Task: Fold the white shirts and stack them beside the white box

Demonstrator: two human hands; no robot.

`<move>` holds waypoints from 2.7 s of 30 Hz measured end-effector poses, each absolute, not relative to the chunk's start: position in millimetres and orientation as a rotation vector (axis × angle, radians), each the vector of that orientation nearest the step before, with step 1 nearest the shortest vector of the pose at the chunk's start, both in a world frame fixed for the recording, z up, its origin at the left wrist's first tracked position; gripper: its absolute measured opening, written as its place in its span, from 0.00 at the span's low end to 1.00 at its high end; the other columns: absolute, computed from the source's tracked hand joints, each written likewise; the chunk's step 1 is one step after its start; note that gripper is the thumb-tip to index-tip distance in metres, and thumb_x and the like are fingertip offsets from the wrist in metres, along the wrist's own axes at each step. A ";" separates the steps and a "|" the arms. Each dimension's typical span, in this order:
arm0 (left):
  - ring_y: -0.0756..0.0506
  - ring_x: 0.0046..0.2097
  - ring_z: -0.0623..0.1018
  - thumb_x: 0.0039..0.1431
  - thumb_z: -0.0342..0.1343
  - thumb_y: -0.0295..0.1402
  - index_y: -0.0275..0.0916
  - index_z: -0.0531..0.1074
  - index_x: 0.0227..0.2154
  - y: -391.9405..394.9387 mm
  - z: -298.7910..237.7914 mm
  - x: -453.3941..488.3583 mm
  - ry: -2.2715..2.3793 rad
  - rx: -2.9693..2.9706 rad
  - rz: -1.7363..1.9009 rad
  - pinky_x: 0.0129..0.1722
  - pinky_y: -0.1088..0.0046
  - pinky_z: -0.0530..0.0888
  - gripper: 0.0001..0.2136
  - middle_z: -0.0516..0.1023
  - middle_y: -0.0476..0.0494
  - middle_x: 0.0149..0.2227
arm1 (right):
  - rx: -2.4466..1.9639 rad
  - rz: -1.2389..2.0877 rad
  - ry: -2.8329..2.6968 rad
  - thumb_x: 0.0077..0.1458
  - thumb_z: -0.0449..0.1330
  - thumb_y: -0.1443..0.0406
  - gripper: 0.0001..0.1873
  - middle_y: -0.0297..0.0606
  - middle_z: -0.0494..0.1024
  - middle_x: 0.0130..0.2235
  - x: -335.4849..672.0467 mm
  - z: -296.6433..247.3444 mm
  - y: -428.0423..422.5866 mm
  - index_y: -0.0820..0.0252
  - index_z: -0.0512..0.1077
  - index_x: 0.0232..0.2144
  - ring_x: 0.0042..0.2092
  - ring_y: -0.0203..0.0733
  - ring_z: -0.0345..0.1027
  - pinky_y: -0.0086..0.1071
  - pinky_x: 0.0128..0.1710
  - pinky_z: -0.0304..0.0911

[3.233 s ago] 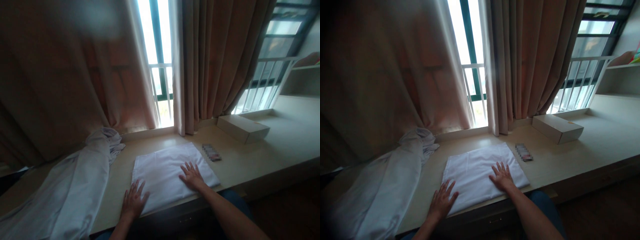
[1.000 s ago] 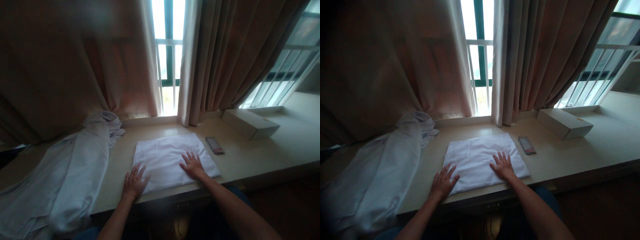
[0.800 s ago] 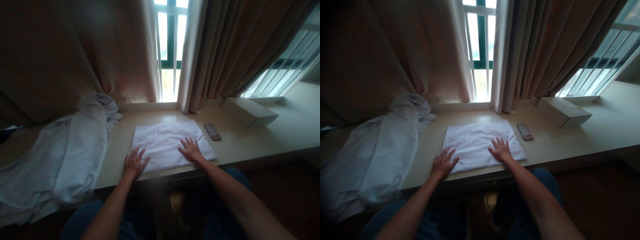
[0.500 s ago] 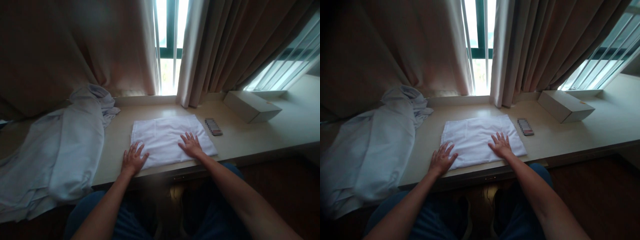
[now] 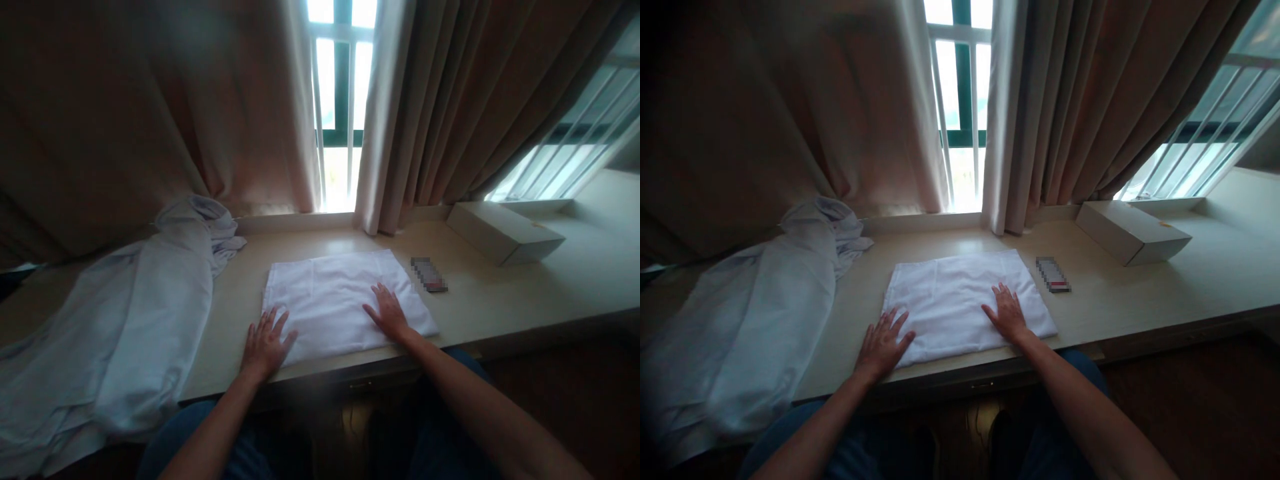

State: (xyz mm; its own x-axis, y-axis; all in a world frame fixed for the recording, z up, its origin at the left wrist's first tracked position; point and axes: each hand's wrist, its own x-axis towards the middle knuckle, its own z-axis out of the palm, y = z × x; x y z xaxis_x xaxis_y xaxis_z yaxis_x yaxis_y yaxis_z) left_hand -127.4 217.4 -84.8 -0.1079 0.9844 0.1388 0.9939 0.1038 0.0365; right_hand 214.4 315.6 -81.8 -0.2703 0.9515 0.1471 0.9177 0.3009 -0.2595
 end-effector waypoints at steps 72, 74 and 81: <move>0.29 0.67 0.46 0.59 0.43 0.52 0.24 0.47 0.65 202.0 -96.8 -90.6 -2.281 -1.804 -0.231 0.62 0.42 0.46 0.40 0.49 0.23 0.67 | -0.882 0.435 -2.771 0.64 0.40 0.46 0.36 0.48 0.52 0.66 -65.9 -78.8 358.4 0.63 0.53 0.64 0.67 0.53 0.40 0.54 0.63 0.39; 0.29 0.68 0.45 0.59 0.43 0.51 0.26 0.47 0.65 201.6 -100.3 -92.0 -2.276 -1.809 -0.250 0.62 0.41 0.46 0.39 0.47 0.25 0.67 | -0.900 0.445 -2.783 0.64 0.40 0.46 0.37 0.48 0.50 0.67 -74.2 -80.7 369.7 0.63 0.50 0.65 0.68 0.52 0.37 0.54 0.64 0.37; 0.28 0.68 0.43 0.59 0.43 0.51 0.26 0.50 0.64 201.6 -102.6 -95.4 -2.250 -1.844 -0.280 0.61 0.38 0.47 0.38 0.46 0.24 0.67 | -0.988 0.512 -2.727 0.63 0.37 0.45 0.40 0.49 0.45 0.68 -97.7 -78.3 395.0 0.67 0.47 0.66 0.69 0.51 0.32 0.53 0.64 0.29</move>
State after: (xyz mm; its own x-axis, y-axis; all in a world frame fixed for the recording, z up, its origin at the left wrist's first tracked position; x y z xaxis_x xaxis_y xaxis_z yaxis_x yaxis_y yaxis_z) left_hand -95.4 201.6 -102.6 -0.1894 0.9392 0.2864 0.9808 0.1950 0.0089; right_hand -97.7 395.0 -78.3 -0.7580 0.6490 0.0648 0.5813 0.7173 -0.3841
